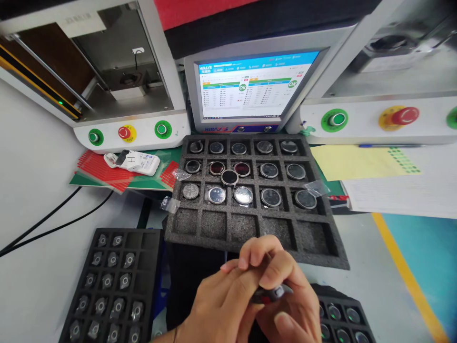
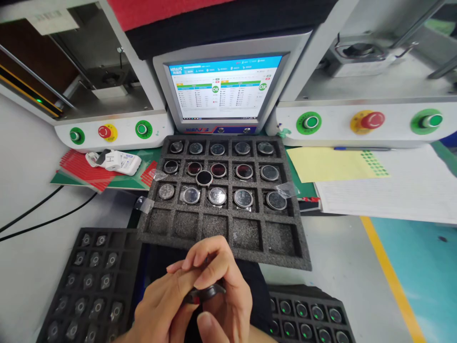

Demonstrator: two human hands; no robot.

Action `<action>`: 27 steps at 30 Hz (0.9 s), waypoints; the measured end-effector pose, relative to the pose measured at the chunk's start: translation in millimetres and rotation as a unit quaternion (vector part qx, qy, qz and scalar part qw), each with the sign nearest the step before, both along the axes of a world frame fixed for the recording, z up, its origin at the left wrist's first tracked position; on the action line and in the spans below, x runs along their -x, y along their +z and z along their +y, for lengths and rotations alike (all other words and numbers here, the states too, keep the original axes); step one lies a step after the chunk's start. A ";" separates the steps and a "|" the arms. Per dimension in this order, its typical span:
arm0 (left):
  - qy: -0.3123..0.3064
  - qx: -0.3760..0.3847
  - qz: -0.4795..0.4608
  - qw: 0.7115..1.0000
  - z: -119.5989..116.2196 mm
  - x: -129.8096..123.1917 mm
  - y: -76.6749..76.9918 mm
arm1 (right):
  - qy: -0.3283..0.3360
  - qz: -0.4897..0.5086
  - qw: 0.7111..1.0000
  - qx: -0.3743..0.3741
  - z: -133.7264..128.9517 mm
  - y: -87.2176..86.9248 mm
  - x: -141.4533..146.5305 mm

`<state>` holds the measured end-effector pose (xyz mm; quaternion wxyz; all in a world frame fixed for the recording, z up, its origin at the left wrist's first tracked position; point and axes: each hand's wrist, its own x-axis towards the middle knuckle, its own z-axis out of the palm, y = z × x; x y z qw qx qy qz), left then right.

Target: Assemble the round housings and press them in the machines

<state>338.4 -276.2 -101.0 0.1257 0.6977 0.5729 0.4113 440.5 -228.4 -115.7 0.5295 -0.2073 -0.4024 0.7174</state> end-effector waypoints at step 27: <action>0.055 -0.056 -0.052 0.996 1.5 -1.0 -8.0 | -0.030 -0.016 0.993 -0.114 -0.9 -3.4 10.4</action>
